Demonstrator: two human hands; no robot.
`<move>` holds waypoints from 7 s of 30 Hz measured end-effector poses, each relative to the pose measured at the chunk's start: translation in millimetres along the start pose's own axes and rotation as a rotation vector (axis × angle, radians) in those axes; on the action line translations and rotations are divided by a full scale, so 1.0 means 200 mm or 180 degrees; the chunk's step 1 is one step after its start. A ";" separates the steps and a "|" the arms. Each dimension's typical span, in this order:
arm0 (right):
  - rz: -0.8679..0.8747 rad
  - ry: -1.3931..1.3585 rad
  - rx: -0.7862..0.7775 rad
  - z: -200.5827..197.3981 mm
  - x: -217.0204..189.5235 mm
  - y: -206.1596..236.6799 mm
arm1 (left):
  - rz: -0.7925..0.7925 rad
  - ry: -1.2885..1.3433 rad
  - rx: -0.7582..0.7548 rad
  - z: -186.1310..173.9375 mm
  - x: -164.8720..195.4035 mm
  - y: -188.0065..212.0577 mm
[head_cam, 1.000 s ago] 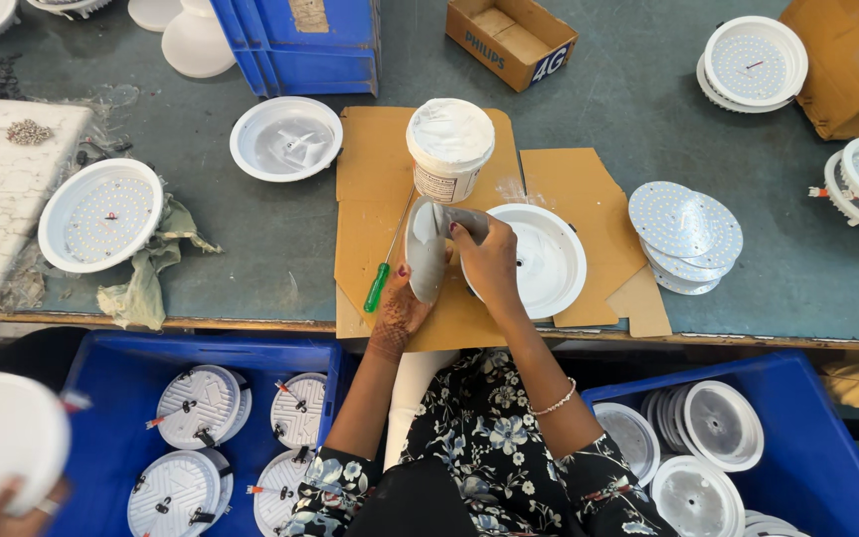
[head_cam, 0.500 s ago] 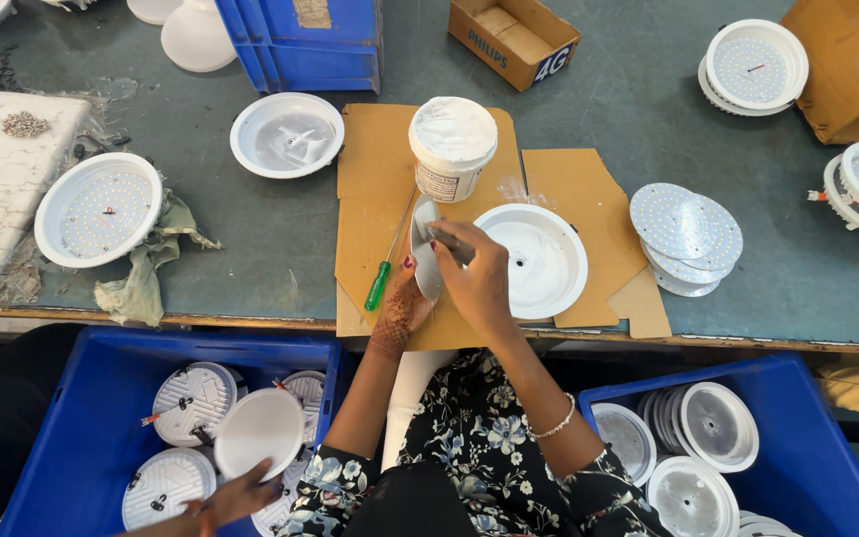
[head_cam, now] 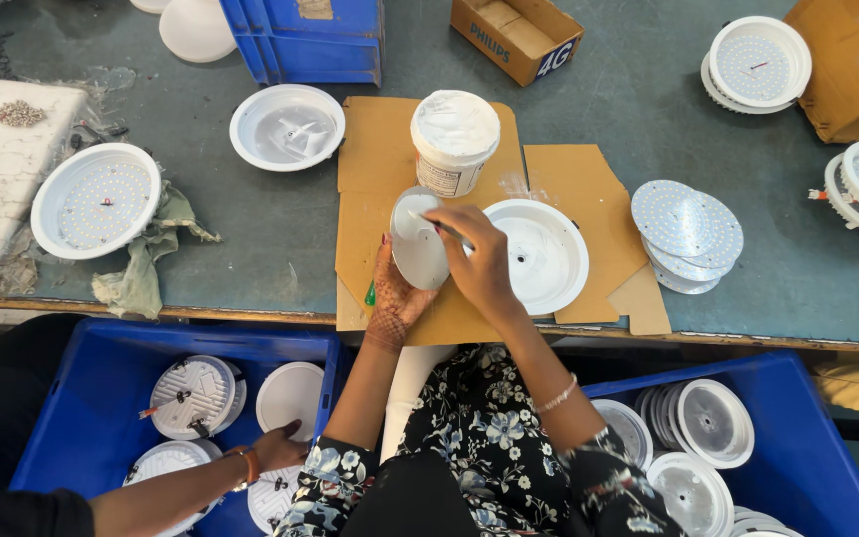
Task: The person repeatedly scoops white paste from a tub and spreads it onto the center of circular LED light modules using a small rectangular tool. The person handles the modules one at a time, applies the paste, and places them into a blue bin.
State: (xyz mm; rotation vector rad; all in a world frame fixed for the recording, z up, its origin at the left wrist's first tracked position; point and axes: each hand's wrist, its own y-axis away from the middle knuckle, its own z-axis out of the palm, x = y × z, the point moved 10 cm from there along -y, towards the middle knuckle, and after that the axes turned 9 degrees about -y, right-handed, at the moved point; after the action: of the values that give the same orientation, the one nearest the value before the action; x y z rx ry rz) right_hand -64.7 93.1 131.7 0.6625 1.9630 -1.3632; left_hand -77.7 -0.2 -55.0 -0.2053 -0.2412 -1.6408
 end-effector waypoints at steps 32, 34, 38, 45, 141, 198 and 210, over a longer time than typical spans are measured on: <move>-0.0911 0.0745 -0.1411 0.17 -0.03 0.15 | -0.0220 0.0475 -0.0150 0.08 0.02 -0.01; -0.0894 0.0792 -0.1458 0.15 -0.01 0.17 | -0.0273 0.0530 -0.0157 0.09 0.01 0.00; -0.0846 0.0851 -0.1562 0.09 0.01 0.20 | -0.0233 0.0659 -0.0091 0.11 0.02 0.01; 0.0097 0.0400 -0.0710 -0.10 0.15 0.04 | -0.0287 0.0716 -0.0224 0.19 0.02 0.02; -0.0180 0.0496 -0.0093 0.17 -0.01 0.10 | 0.0602 -0.0081 0.0011 0.01 0.09 0.00; 0.0284 -0.0877 0.4070 -2.35 0.87 0.91 | 0.0698 -0.3388 -0.1678 0.75 -0.12 0.04; 0.0379 -0.0889 0.4101 -2.43 1.04 0.95 | 0.1081 -0.8353 -0.1500 0.57 -0.56 -0.20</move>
State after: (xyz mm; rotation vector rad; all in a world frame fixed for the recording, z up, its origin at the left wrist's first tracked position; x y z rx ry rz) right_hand -174.0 622.1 -19.7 1.0105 0.6147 -2.3999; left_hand -108.5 142.4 21.1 -2.4531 -1.5360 -0.0375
